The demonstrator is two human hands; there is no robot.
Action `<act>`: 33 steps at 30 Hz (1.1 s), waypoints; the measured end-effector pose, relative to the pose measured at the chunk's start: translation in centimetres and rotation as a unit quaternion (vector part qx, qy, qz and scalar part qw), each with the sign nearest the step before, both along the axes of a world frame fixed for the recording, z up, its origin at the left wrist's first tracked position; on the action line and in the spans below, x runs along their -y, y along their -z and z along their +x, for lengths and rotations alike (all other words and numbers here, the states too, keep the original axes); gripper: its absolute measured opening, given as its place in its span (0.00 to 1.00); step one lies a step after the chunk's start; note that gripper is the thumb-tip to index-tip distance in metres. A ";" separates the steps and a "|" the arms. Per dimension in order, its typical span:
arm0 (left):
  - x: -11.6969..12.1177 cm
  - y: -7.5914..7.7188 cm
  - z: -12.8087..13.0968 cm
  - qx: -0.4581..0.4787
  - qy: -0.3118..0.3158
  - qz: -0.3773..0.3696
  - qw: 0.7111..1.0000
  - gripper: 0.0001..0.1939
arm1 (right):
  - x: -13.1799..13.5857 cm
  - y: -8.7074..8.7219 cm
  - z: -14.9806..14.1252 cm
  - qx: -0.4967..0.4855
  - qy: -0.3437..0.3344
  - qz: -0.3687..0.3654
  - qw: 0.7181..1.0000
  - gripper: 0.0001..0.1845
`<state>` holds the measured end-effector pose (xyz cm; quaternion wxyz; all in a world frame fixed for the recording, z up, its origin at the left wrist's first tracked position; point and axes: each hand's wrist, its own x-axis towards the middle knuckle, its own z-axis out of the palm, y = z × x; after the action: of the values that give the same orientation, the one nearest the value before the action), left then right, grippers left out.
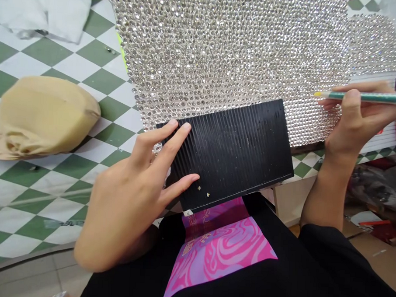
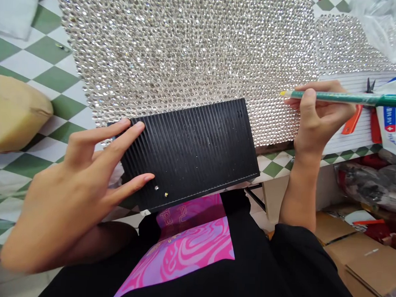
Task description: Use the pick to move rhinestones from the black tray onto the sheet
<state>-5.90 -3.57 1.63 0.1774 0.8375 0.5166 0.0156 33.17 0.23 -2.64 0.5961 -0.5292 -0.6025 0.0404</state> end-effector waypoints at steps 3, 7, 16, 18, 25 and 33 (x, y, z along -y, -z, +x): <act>0.0 -0.2 0.1 -0.016 0.013 0.017 1.000 0.36 | -0.1 -0.1 0.1 0.003 -0.014 0.002 1.000 0.06; -0.2 -0.7 0.4 -0.057 0.034 0.055 0.996 0.34 | 0.4 -1.0 -1.3 -0.010 -0.010 0.023 1.000 0.05; -0.2 -0.4 0.2 -0.042 0.035 0.079 0.995 0.32 | 6.6 -5.7 -12.7 0.104 -0.340 -0.220 0.909 0.09; -0.2 -0.4 0.2 -0.038 0.033 0.073 0.996 0.33 | 7.2 -5.8 -14.5 0.133 -0.410 -0.236 0.871 0.09; -0.2 -0.4 0.3 -0.034 0.035 0.073 0.996 0.33 | 7.8 -4.8 -16.1 0.167 -0.405 -0.182 0.880 0.08; -0.2 -0.4 0.3 -0.029 0.041 0.078 0.996 0.33 | 8.2 -4.8 -16.4 0.148 -0.369 -0.190 0.898 0.07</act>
<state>-5.61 -3.33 2.03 0.0970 0.8692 0.4843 0.0238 16.81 -7.96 2.18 0.3304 -0.3719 -0.8168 0.2920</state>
